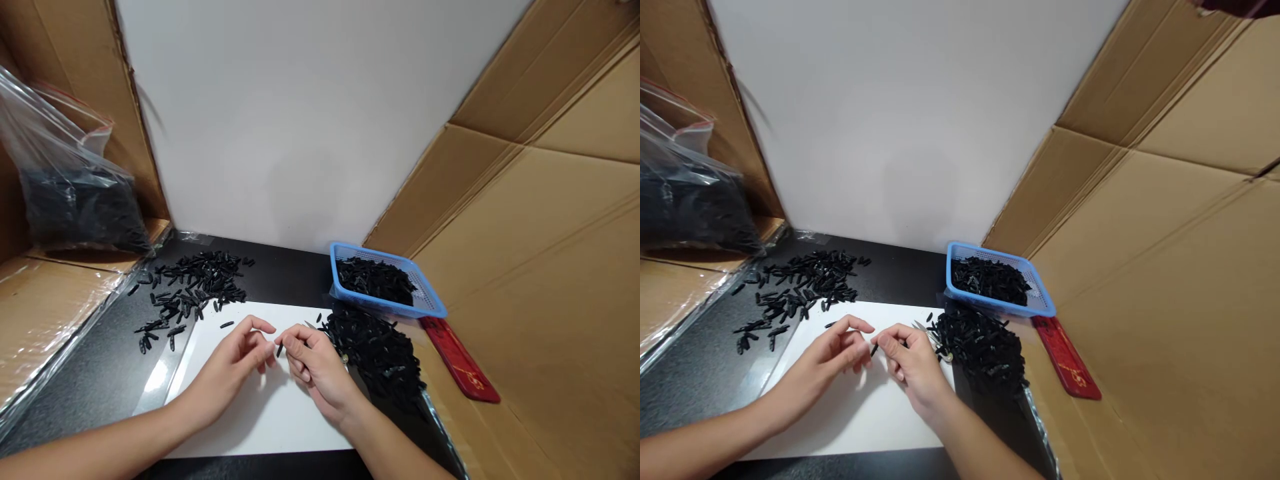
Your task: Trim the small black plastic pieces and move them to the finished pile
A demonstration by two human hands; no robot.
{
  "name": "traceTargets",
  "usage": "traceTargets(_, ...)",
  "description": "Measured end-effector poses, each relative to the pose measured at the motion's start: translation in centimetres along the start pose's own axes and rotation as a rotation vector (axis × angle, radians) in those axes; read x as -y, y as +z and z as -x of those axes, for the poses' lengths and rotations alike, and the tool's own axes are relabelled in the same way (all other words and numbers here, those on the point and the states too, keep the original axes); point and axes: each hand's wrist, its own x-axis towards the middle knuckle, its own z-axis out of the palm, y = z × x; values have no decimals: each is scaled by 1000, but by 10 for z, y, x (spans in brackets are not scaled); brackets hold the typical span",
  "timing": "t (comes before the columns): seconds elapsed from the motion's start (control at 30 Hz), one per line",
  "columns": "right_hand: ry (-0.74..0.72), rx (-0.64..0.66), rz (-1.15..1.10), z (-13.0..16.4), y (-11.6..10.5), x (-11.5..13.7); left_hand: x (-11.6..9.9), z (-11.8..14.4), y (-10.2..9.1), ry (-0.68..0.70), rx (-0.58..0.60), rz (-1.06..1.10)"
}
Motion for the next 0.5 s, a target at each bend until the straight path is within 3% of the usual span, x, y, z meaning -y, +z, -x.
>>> traceTargets(0.13,1,5,-60,1,-1,3,-4,-19,-34,245,-62,-725)
traceTargets(0.23,-10,17,-79,1,-1,3,-2,-28,-54,164,-24,-1083)
traceTargets(0.37,-26,20,-92,0,-1,3,0,-30,-58,23,85,-1226)
traceTargets(0.5,-26,32,-101,0,-2,3,3,-29,-59,10,71,-1207)
